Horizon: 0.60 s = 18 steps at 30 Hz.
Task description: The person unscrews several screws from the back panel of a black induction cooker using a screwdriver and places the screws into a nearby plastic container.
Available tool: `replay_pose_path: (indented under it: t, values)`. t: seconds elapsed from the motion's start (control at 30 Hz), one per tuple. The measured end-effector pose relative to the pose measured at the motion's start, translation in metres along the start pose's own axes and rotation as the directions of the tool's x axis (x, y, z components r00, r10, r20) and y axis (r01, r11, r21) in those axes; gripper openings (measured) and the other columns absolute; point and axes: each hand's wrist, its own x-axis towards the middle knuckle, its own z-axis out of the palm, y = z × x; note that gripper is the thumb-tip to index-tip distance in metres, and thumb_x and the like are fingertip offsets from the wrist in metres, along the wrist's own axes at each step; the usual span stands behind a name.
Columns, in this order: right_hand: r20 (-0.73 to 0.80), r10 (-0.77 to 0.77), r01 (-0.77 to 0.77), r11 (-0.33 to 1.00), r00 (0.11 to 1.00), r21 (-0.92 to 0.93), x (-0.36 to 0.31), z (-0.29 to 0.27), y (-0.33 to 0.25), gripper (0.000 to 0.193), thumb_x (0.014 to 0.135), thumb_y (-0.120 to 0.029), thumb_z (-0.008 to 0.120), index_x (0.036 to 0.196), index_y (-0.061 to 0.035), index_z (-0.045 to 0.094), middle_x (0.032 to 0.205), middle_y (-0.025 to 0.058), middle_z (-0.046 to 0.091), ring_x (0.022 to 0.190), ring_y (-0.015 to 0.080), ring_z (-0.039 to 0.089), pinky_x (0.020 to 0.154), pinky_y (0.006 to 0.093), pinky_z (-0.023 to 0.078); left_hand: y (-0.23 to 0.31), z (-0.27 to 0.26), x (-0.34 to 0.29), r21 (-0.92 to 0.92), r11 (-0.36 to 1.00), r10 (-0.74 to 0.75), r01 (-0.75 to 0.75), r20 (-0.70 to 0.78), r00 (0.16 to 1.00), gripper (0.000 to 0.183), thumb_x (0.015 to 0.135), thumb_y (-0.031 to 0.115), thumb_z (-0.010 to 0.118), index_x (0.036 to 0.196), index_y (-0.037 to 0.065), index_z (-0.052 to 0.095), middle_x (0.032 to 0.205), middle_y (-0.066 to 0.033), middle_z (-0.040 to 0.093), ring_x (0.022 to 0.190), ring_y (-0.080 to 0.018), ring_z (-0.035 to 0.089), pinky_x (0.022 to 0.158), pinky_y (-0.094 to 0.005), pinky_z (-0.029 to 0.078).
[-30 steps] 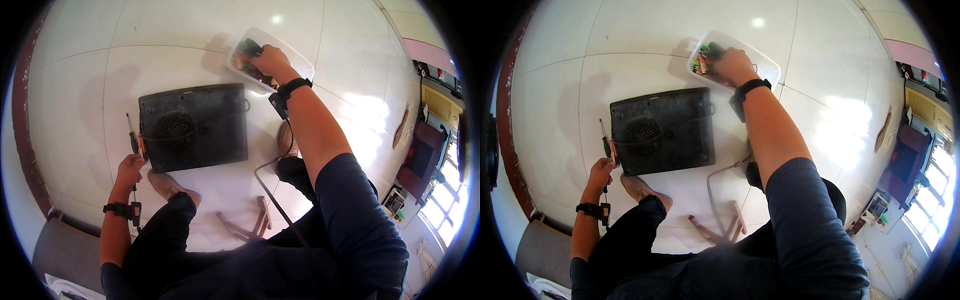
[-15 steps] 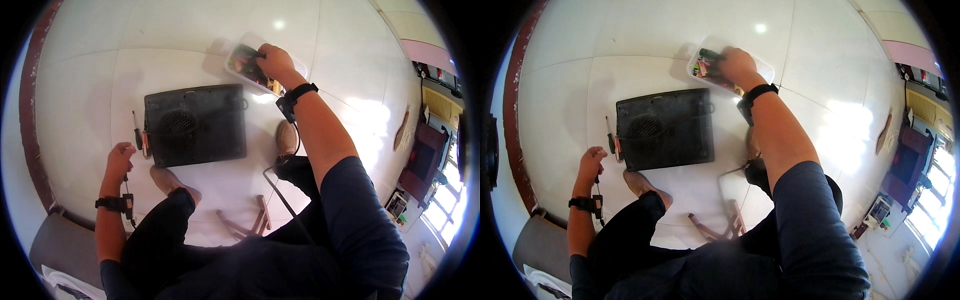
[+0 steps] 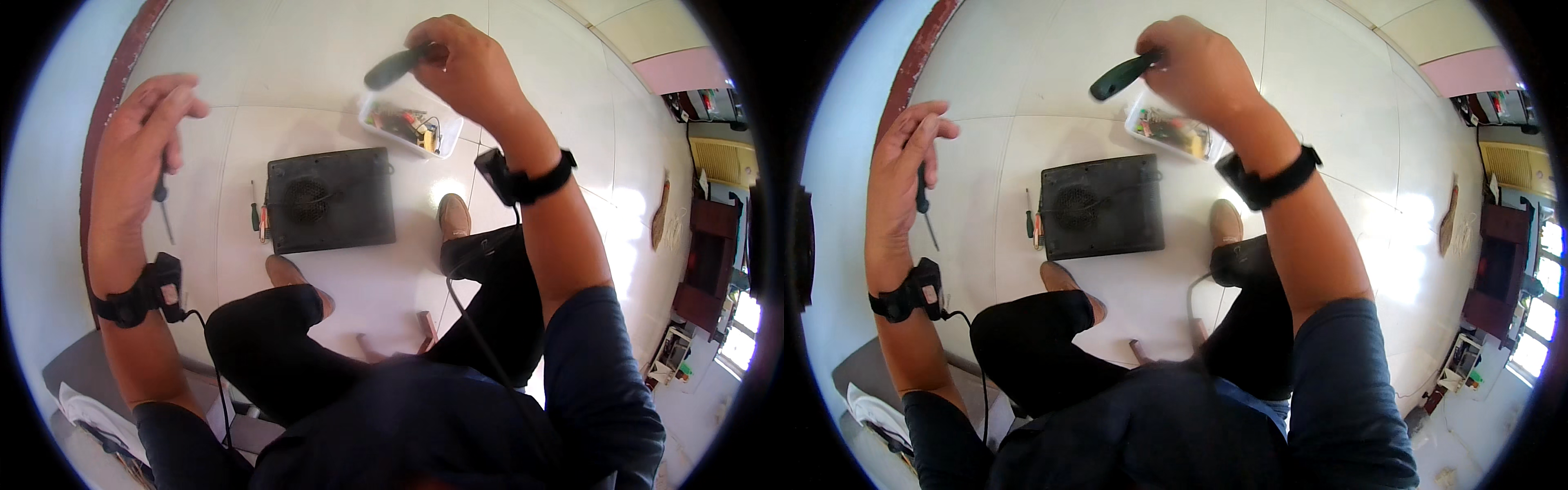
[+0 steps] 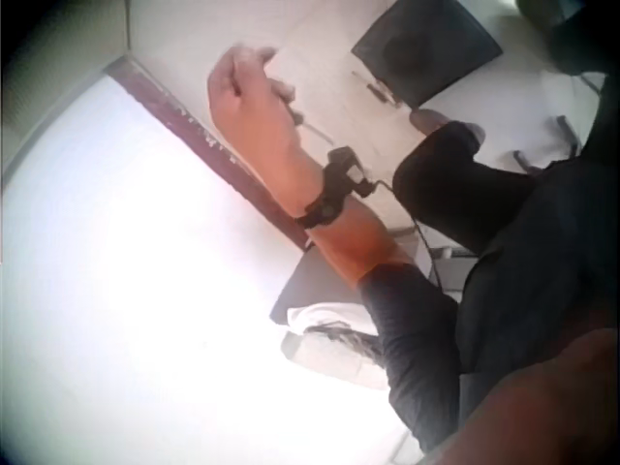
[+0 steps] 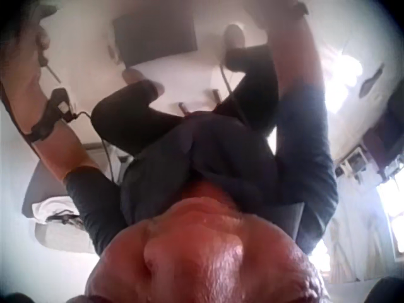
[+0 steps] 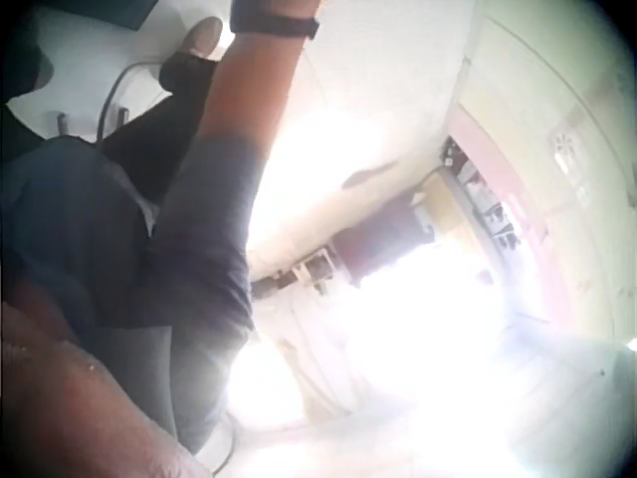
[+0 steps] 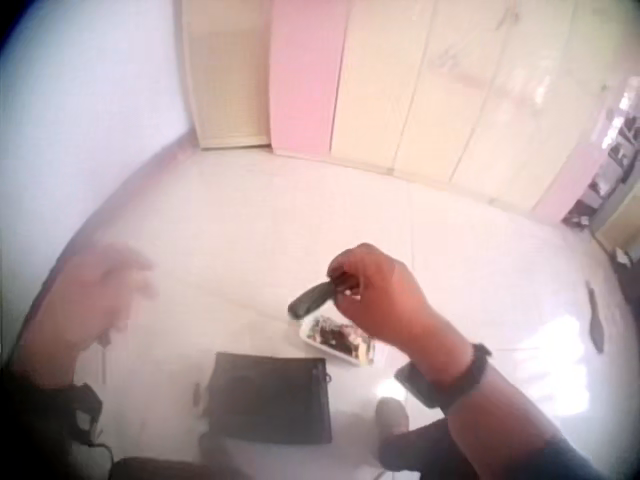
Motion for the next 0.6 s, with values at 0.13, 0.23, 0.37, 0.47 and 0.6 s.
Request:
replay_pose_path:
  t: [0.13,0.23,0.37,0.47,0.6]
  values:
    - [-0.178,-0.142,0.164,0.979,0.974,0.117,-0.04,-0.031,-0.066,0.027,0.073,-0.001,0.072,0.098,-0.01,0.068,0.097,0.0067,0.065,0.087,0.0261,0.067,0.075,0.036,0.054,0.054,0.043,-0.043,-0.223,0.975,0.068,-0.003,0.284,0.956,0.043,0.106,0.036,0.049,0.126,0.0,0.06,0.098,-0.0093,0.072,0.052,-0.0031,0.048,0.059,-0.0161,0.044]
    - [-0.289,-0.177,0.221,0.967,0.941,0.129,-0.065,-0.034,-0.083,0.032,0.067,0.003,0.071,0.097,-0.0094,0.066,0.097,0.0068,0.064,0.088,0.0275,0.066,0.074,0.0364,0.055,0.072,0.087,-0.077,-0.365,0.904,-0.029,0.222,0.466,0.884,0.041,0.106,0.034,0.048,0.124,-0.002,0.059,0.099,-0.0113,0.071,0.053,-0.0048,0.049,0.056,-0.0187,0.044]
    - [-0.15,-0.144,0.174,0.961,0.978,0.215,-0.094,-0.029,-0.081,0.04,0.072,0.013,0.068,0.106,-0.0072,0.066,0.116,0.01,0.062,0.1,0.0243,0.066,0.083,0.0303,0.059,0.069,0.121,-0.099,-0.569,0.736,-0.037,0.368,0.508,0.86,0.032,0.104,0.025,0.052,0.122,-0.001,0.059,0.098,-0.0117,0.07,0.055,-0.0065,0.051,0.054,-0.0199,0.042]
    - [-0.269,-0.056,0.123,0.963,0.961,0.239,-0.091,-0.021,-0.089,0.05,0.075,0.015,0.064,0.119,-0.008,0.062,0.13,0.0128,0.055,0.108,0.026,0.065,0.087,0.032,0.059,0.048,0.139,-0.109,-0.632,0.691,-0.067,0.35,0.426,0.902,0.029,0.102,0.02,0.055,0.123,0.0,0.059,0.097,-0.0105,0.068,0.058,-0.0086,0.052,0.054,-0.0213,0.043]
    - [-0.102,0.285,-0.103,0.621,0.953,0.777,-0.096,0.008,-0.075,0.061,0.084,0.011,0.06,0.141,-0.0083,0.047,0.132,0.0125,0.057,0.116,0.0236,0.063,0.088,0.0347,0.057,0.013,0.166,-0.113,-0.69,0.653,-0.095,0.312,0.335,0.938,0.036,0.1,0.021,0.058,0.129,-0.001,0.055,0.095,-0.0087,0.068,0.059,-0.0111,0.053,0.054,-0.024,0.044]
